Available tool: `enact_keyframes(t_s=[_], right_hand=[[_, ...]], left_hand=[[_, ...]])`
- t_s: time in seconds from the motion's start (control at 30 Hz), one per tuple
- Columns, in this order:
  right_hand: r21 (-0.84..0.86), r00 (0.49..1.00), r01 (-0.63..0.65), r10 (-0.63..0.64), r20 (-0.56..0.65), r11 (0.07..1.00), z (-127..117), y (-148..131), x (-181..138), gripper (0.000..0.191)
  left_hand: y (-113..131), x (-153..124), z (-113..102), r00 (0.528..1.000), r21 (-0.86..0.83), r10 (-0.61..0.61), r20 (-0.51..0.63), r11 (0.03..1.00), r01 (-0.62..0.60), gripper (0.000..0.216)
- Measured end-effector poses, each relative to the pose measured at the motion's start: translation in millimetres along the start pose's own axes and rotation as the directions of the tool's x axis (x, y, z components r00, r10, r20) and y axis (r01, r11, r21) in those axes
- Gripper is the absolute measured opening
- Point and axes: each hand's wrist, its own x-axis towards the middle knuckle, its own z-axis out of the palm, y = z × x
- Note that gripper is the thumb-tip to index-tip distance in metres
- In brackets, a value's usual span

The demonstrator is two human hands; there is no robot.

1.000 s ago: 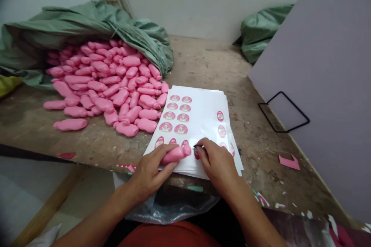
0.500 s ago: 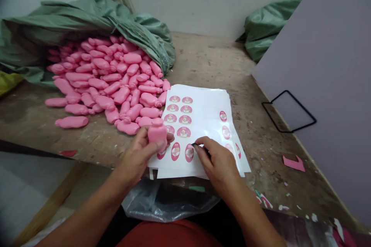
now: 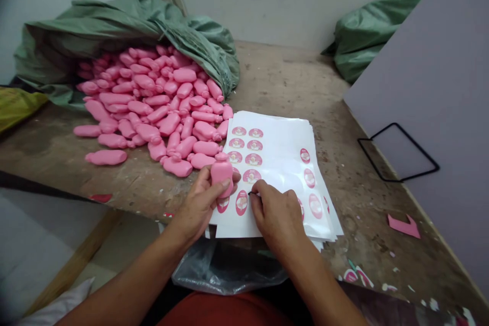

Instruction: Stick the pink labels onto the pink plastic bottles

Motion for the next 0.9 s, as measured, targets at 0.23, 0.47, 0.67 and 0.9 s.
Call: enact_keyframes(t_s=[0.23, 0.47, 0.67, 0.9], right_hand=[[-0.043, 1.000, -0.003, 0.003, -0.003, 0.999, -0.4, -3.2, 2.2, 0.016], [-0.018, 0.999, -0.038, 0.038, -0.002, 0.999, 4.1, 3.1, -0.3, 0.016], [-0.054, 1.000, -0.014, 0.013, -0.013, 0.998, 4.7, -0.5, 2.8, 0.017], [0.182, 0.993, -0.098, 0.084, 0.085, 0.978, 3.9, 5.0, 6.8, 0.016]], left_hand=[[1.8, 5.2, -0.3, 0.998, -0.019, -0.059, -0.015, 0.998, 0.058, 0.027], [-0.1, 3.2, 2.6, 0.999, -0.030, -0.044, -0.025, 0.999, 0.044, 0.026], [-4.4, 4.9, -2.1, 0.999, -0.010, -0.025, 0.031, 1.000, 0.025, 0.030], [0.2, 6.5, -0.1, 0.998, -0.062, -0.069, 0.008, 0.996, 0.069, 0.032]])
